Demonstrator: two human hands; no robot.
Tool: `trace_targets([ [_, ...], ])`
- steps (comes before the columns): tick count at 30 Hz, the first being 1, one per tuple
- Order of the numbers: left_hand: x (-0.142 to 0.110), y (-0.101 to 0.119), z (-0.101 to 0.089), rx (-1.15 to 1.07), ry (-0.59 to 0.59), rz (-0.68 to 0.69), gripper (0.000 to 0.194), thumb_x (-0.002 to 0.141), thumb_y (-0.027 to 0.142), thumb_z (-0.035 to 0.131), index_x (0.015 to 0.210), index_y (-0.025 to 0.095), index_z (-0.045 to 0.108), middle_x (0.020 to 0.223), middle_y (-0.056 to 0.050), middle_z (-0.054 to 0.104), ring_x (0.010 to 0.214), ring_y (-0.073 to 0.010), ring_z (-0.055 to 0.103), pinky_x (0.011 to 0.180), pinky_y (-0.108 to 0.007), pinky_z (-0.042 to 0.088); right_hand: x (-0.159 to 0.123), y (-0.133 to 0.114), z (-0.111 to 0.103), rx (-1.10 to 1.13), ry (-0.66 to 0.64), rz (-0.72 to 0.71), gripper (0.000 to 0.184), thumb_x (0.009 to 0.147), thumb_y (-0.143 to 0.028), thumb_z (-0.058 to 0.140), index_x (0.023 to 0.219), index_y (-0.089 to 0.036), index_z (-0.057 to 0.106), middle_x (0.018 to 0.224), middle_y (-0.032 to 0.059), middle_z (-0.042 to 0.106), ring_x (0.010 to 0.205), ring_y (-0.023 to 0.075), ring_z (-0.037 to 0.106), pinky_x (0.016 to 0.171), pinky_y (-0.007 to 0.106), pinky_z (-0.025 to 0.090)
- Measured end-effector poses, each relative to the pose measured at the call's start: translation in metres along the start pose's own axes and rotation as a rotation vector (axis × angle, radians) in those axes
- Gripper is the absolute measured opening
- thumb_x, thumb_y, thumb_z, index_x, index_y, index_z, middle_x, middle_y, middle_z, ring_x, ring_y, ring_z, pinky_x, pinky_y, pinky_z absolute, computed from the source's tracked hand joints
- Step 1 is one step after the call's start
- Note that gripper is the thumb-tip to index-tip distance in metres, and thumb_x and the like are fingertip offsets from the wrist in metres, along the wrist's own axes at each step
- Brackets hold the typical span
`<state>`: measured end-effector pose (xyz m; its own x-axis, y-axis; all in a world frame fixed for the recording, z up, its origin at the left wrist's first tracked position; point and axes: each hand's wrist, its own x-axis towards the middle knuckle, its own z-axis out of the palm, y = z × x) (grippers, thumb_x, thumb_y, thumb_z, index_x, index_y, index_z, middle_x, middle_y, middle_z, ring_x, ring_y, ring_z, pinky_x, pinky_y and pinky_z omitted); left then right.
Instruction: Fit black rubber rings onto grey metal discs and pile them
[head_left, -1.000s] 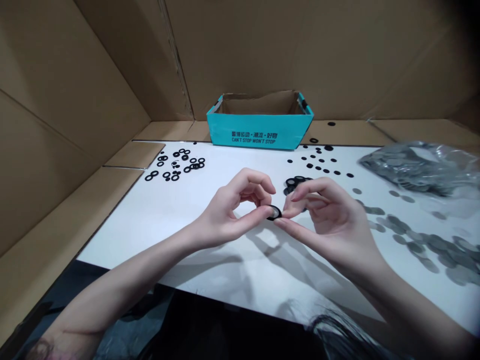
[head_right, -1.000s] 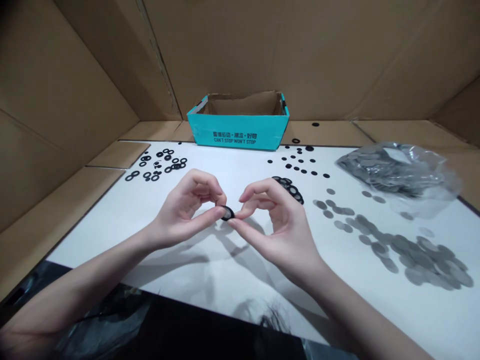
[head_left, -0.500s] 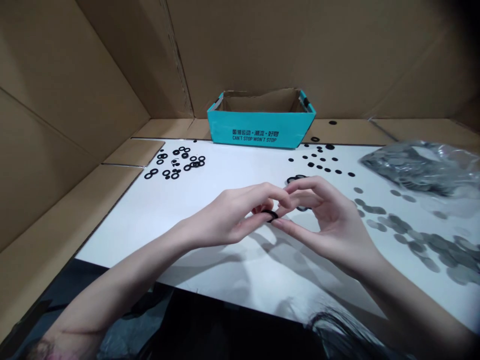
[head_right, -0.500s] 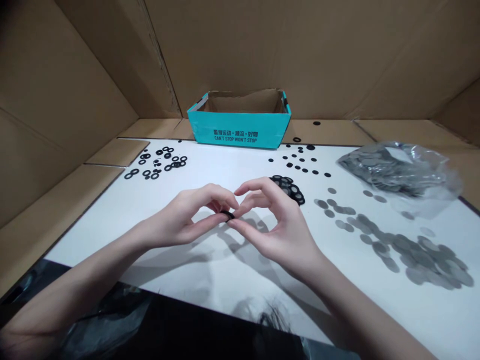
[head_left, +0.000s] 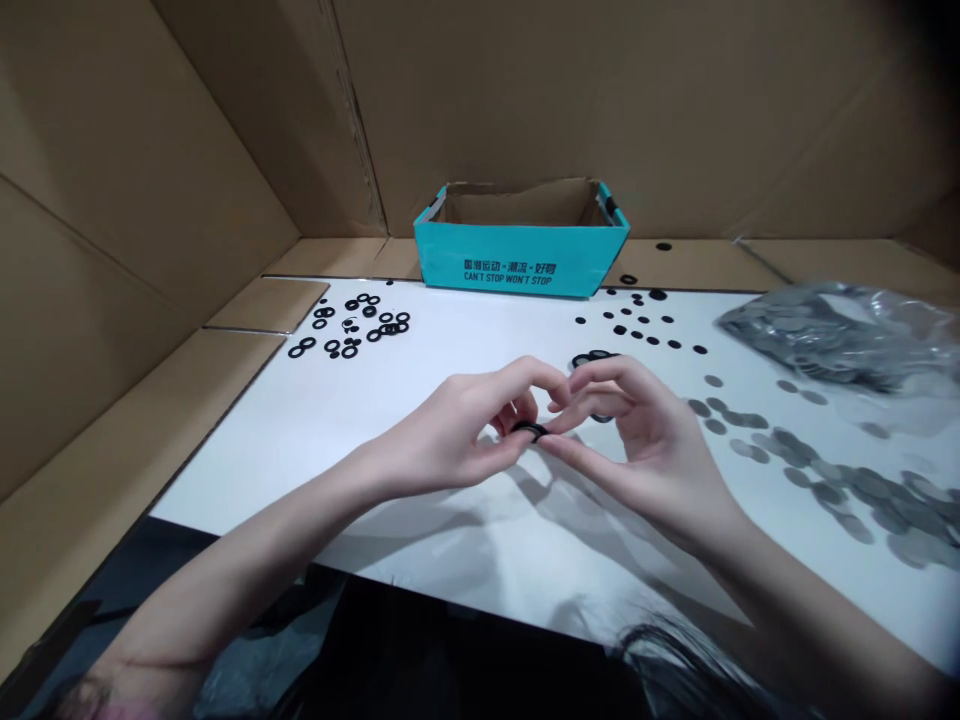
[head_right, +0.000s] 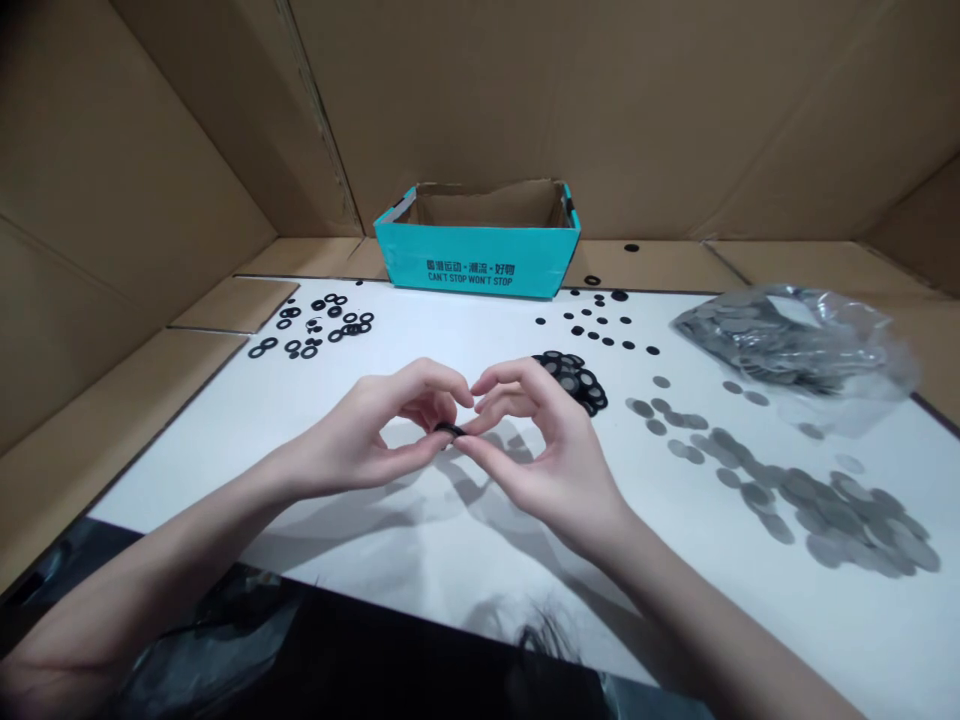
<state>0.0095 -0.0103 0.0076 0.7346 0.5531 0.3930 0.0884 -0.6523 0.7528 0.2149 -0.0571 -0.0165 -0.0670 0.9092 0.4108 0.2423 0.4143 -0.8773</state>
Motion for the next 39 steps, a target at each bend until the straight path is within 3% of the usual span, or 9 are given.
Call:
trace_targets([
  [4, 0.000, -0.002, 0.002, 0.053, 0.051, 0.018, 0.033, 0.090, 0.006, 0.057, 0.118, 0.023, 0.056, 0.100, 0.000, 0.067, 0.081, -0.0103, 0.065, 0.075, -0.022, 0.056, 0.002, 0.001, -0.002, -0.052, -0.001, -0.017, 0.035, 0.081, -0.020, 0.083, 0.106, -0.030, 0.061, 0.076, -0.0044, 0.075, 0.081, 0.0221, 0.078, 0.092, 0.042, 0.056],
  [9, 0.001, -0.005, 0.011, -0.096, 0.171, 0.004, 0.024, 0.096, 0.017, 0.061, 0.116, 0.024, 0.051, 0.098, 0.000, 0.063, 0.085, -0.0103, 0.066, 0.076, -0.021, 0.058, 0.001, 0.002, 0.003, 0.101, 0.046, 0.042, 0.033, 0.080, -0.021, 0.084, 0.104, -0.030, 0.062, 0.068, -0.0061, 0.069, 0.074, 0.0192, 0.073, 0.088, 0.039, 0.057],
  [14, 0.000, -0.002, 0.010, -0.240, 0.097, -0.053, 0.020, 0.097, 0.017, 0.059, 0.112, 0.025, 0.048, 0.102, 0.000, 0.058, 0.076, -0.0078, 0.067, 0.067, -0.018, 0.059, -0.003, 0.000, 0.009, 0.298, 0.111, 0.034, 0.035, 0.080, -0.015, 0.082, 0.095, -0.031, 0.055, 0.069, -0.0081, 0.066, 0.072, 0.0165, 0.070, 0.076, 0.033, 0.058],
  [22, 0.000, -0.006, 0.004, 0.005, 0.042, 0.023, 0.027, 0.091, 0.007, 0.057, 0.113, 0.023, 0.055, 0.100, 0.001, 0.067, 0.083, -0.0088, 0.067, 0.074, -0.019, 0.058, 0.000, 0.004, 0.002, -0.053, 0.024, -0.022, 0.024, 0.080, -0.021, 0.084, 0.092, -0.027, 0.064, 0.085, -0.0040, 0.068, 0.075, 0.0158, 0.073, 0.080, 0.034, 0.055],
  [28, 0.001, -0.002, 0.003, -0.024, 0.065, 0.009, 0.023, 0.092, 0.010, 0.059, 0.111, 0.022, 0.055, 0.100, 0.000, 0.069, 0.081, -0.0092, 0.068, 0.073, -0.020, 0.058, 0.000, 0.002, 0.003, 0.005, 0.057, -0.058, 0.025, 0.080, -0.016, 0.083, 0.087, -0.027, 0.061, 0.079, -0.0049, 0.064, 0.071, 0.0148, 0.068, 0.075, 0.032, 0.055],
  [34, 0.003, 0.006, -0.007, 0.073, -0.071, 0.022, 0.031, 0.090, 0.003, 0.055, 0.114, 0.023, 0.057, 0.104, 0.000, 0.072, 0.079, -0.0083, 0.068, 0.075, -0.020, 0.056, -0.002, 0.001, 0.005, 0.022, 0.049, -0.101, 0.027, 0.082, -0.014, 0.080, 0.086, -0.028, 0.058, 0.077, -0.0052, 0.062, 0.071, 0.0155, 0.068, 0.074, 0.033, 0.056],
  [39, 0.001, 0.000, -0.001, 0.051, 0.047, 0.014, 0.029, 0.091, 0.007, 0.059, 0.114, 0.023, 0.055, 0.098, 0.001, 0.068, 0.080, -0.0093, 0.067, 0.073, -0.021, 0.056, 0.000, 0.005, 0.003, -0.044, 0.044, -0.062, 0.026, 0.081, -0.018, 0.082, 0.092, -0.027, 0.060, 0.081, -0.0046, 0.066, 0.073, 0.0156, 0.071, 0.078, 0.033, 0.054],
])
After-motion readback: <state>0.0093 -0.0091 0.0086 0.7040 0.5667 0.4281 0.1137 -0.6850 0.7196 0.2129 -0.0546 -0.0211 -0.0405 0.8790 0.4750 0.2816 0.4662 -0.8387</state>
